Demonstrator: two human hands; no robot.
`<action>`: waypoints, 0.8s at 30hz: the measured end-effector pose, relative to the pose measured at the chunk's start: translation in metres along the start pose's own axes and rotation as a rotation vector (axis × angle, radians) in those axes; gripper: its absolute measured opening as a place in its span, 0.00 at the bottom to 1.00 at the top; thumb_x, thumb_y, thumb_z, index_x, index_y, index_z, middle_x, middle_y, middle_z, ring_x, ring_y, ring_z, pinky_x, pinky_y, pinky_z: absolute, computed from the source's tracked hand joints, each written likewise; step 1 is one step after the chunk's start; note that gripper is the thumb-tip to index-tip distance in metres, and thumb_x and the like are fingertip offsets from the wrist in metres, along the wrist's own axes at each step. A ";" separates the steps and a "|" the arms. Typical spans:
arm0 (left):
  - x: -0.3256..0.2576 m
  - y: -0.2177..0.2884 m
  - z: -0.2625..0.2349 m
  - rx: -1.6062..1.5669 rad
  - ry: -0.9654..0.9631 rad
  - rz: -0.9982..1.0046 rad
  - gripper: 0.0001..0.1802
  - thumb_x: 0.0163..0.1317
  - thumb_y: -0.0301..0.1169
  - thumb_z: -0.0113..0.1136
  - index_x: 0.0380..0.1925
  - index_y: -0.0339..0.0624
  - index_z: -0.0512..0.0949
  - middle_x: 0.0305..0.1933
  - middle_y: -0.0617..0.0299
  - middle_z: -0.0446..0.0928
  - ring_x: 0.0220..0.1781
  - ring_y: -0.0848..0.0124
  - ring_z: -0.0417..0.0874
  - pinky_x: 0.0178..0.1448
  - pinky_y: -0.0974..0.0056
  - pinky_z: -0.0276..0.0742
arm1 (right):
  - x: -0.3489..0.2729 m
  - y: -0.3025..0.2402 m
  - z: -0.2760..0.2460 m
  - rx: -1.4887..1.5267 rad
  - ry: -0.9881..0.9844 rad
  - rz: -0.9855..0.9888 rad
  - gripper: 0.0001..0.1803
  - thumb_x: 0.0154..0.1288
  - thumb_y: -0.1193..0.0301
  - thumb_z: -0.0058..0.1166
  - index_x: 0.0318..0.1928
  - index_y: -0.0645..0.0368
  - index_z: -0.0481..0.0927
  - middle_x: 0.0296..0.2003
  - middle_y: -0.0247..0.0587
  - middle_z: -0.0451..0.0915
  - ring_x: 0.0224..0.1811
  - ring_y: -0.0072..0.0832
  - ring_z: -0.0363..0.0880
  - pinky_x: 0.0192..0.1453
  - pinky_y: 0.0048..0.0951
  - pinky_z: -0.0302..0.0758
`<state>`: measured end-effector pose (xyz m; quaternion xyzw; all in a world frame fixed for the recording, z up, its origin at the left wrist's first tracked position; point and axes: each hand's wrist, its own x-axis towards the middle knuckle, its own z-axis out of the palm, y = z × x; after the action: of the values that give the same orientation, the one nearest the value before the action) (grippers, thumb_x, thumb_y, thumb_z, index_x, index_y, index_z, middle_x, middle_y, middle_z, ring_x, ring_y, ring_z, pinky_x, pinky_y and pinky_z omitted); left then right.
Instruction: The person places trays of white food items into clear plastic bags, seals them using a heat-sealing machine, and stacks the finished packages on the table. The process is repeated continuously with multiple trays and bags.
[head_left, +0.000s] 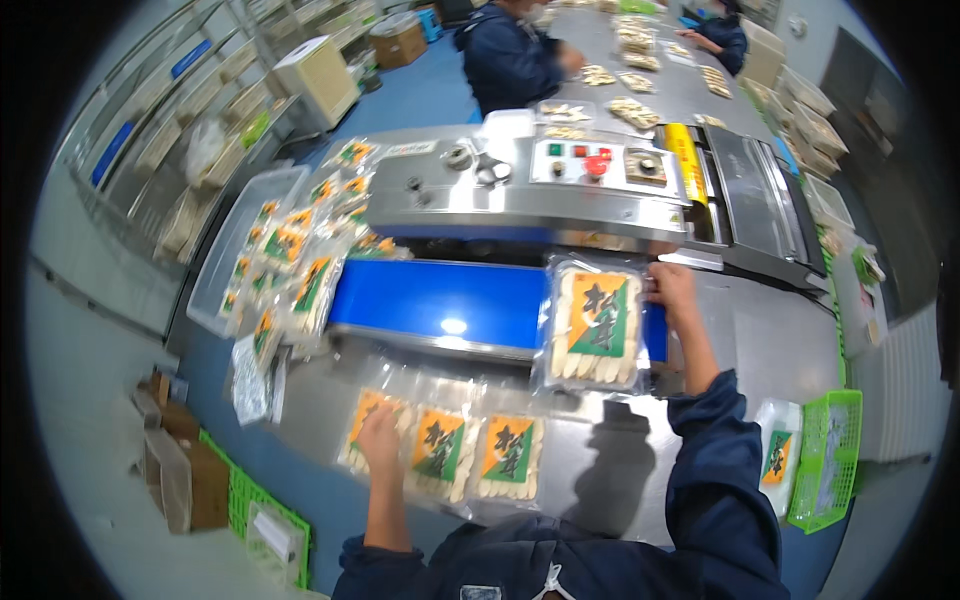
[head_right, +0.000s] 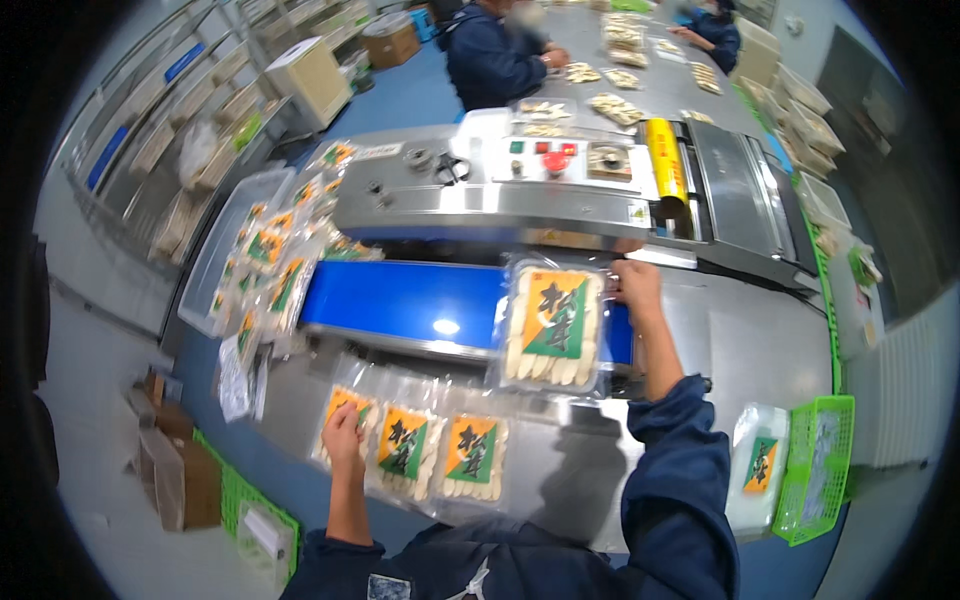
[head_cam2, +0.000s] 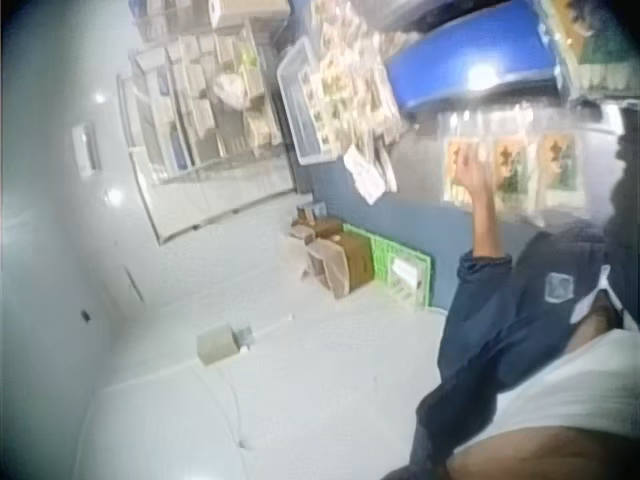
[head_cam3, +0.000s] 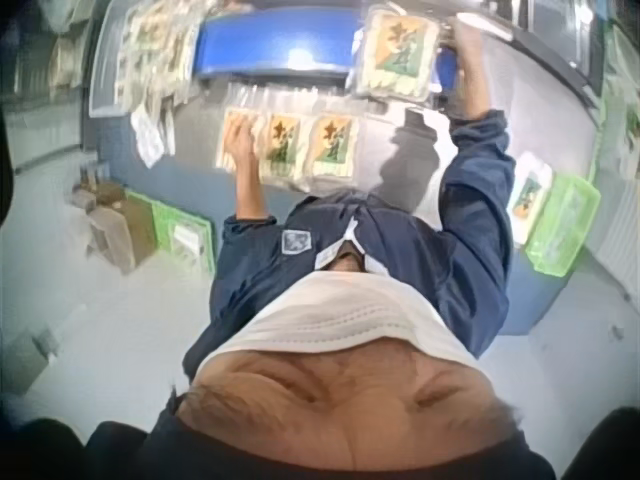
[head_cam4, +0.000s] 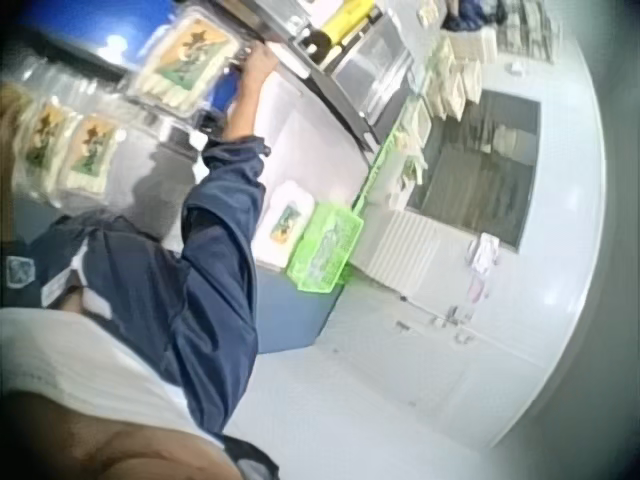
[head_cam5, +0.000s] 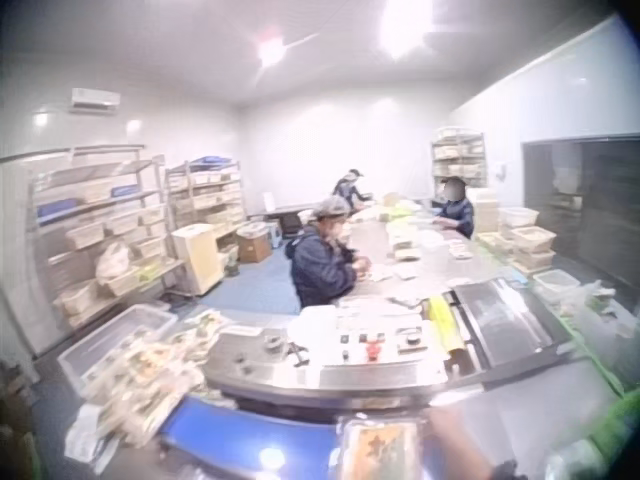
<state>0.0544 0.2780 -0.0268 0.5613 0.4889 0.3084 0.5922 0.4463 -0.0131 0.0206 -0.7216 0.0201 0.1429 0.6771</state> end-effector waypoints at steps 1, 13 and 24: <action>-0.001 0.003 -0.010 0.014 -0.021 -0.003 0.10 0.56 0.26 0.52 0.37 0.34 0.74 0.24 0.69 0.70 0.18 0.84 0.64 0.19 0.78 0.58 | -0.004 -0.004 0.004 -0.123 -0.022 -0.078 0.08 0.56 0.68 0.48 0.26 0.59 0.75 0.21 0.33 0.72 0.22 0.19 0.70 0.25 0.20 0.72; 0.215 0.034 -0.077 -0.944 -0.303 -0.222 0.13 0.62 0.33 0.47 0.34 0.29 0.66 0.36 0.44 0.72 0.36 0.60 0.76 0.43 0.58 0.77 | -0.219 0.097 0.040 -0.639 -0.475 0.202 0.12 0.56 0.69 0.50 0.32 0.67 0.75 0.21 0.40 0.76 0.20 0.23 0.75 0.24 0.23 0.73; 0.275 0.053 -0.109 -0.498 -0.052 0.222 0.12 0.55 0.31 0.51 0.36 0.32 0.70 0.29 0.60 0.72 0.29 0.74 0.73 0.35 0.72 0.71 | -0.171 0.178 0.111 -0.711 0.013 0.279 0.29 0.57 0.51 0.44 0.35 0.71 0.76 0.31 0.61 0.77 0.38 0.49 0.76 0.43 0.36 0.70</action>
<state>0.0542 0.5788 -0.0283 0.4563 0.3182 0.4674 0.6870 0.2232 0.0535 -0.1166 -0.9027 0.0716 0.2269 0.3584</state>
